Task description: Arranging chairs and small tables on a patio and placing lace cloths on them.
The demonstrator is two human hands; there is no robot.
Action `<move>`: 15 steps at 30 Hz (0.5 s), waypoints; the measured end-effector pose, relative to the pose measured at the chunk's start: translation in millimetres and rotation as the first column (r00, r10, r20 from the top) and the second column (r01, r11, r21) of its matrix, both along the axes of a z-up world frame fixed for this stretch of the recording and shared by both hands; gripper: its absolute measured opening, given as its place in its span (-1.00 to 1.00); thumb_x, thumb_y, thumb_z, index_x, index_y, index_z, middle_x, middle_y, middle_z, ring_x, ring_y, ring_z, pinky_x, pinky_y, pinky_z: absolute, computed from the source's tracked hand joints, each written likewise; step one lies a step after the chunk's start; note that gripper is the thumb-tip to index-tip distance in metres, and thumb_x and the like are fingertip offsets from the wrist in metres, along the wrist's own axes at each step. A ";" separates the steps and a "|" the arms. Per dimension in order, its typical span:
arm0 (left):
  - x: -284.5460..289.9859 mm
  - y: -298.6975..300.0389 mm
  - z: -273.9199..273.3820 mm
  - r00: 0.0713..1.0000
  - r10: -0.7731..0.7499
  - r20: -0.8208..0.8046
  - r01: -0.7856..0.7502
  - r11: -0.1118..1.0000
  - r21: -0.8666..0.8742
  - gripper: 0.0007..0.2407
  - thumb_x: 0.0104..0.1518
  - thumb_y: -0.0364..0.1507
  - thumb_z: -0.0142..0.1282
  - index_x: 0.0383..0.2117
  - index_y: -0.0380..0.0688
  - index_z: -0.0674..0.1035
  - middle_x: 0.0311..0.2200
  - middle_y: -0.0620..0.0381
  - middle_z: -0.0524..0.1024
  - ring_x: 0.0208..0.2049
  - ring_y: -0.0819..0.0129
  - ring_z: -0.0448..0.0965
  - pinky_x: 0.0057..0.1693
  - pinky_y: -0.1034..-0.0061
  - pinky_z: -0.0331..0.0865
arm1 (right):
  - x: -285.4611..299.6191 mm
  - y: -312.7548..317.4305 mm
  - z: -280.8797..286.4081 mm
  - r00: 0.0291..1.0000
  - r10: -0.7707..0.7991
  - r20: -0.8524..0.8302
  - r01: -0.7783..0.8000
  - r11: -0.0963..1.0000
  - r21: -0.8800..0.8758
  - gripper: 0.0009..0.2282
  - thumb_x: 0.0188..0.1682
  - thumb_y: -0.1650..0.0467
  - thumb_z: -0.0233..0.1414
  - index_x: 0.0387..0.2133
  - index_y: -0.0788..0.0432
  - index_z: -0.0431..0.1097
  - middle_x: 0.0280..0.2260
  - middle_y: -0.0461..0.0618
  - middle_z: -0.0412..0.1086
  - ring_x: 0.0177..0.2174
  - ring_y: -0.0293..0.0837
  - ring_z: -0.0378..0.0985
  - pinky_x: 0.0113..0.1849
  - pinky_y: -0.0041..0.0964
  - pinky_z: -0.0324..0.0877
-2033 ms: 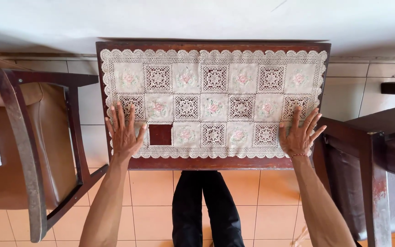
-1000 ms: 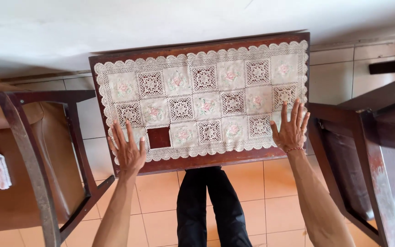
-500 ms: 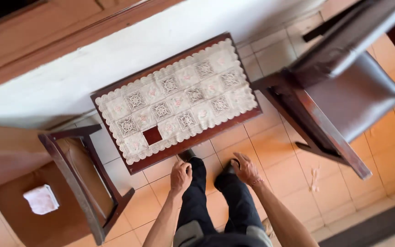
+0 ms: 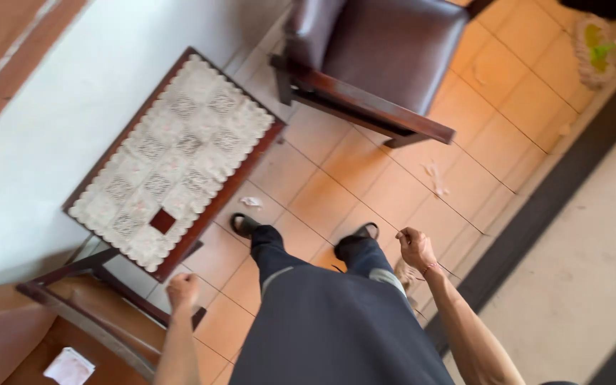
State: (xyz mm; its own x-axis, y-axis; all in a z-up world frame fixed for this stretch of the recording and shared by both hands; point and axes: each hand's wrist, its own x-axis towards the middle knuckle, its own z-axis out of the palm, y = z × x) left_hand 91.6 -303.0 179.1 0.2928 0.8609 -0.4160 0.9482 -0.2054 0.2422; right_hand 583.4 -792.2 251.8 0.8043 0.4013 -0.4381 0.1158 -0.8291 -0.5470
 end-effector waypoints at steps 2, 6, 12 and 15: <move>20.2 -27.9 11.2 0.998 -0.033 -0.044 0.033 0.999 -0.001 -0.73 0.12 -0.24 0.12 -0.38 -0.21 0.72 -0.28 -0.18 0.66 -0.17 -0.13 0.64 0.05 0.14 0.45 | 0.4 -70.0 3.6 0.999 -0.034 -0.006 0.034 0.999 -0.003 -0.84 0.03 0.40 -0.02 -0.37 0.19 0.53 -0.47 0.17 0.54 -0.43 0.09 0.63 -0.32 -0.09 0.49; 98.1 -90.1 5.4 0.995 -0.038 0.089 0.039 0.999 -0.015 -0.79 0.15 -0.33 0.11 -0.30 -0.18 0.70 -0.24 -0.16 0.66 -0.16 -0.06 0.66 0.03 0.21 0.48 | 31.6 -161.4 18.3 0.986 -0.162 -0.045 0.162 0.987 -0.008 -0.79 -0.02 0.51 -0.12 -0.37 0.21 0.54 -0.47 0.18 0.50 -0.41 0.07 0.58 -0.28 -0.11 0.46; 289.4 -232.5 57.3 0.970 -0.099 0.224 0.172 0.927 -0.334 -0.83 0.08 -0.33 0.21 -0.33 -0.12 0.69 -0.35 -0.01 0.68 -0.29 0.20 0.68 -0.09 0.34 0.49 | 98.2 -224.9 60.9 0.912 -0.378 -0.159 0.397 0.911 0.115 -0.85 -0.01 0.52 -0.08 -0.36 0.26 0.48 -0.41 0.01 0.53 -0.40 -0.20 0.61 -0.31 -0.27 0.50; 355.6 -270.2 44.6 0.961 -0.192 0.199 0.256 0.890 -0.378 -0.82 0.08 -0.30 0.21 -0.34 -0.10 0.71 -0.35 0.00 0.69 -0.27 0.20 0.70 -0.07 0.33 0.51 | 142.9 -228.4 69.9 0.908 -0.391 -0.148 0.415 0.889 0.195 -0.87 0.00 0.51 -0.05 -0.32 0.26 0.47 -0.40 0.01 0.54 -0.40 -0.22 0.61 -0.30 -0.33 0.51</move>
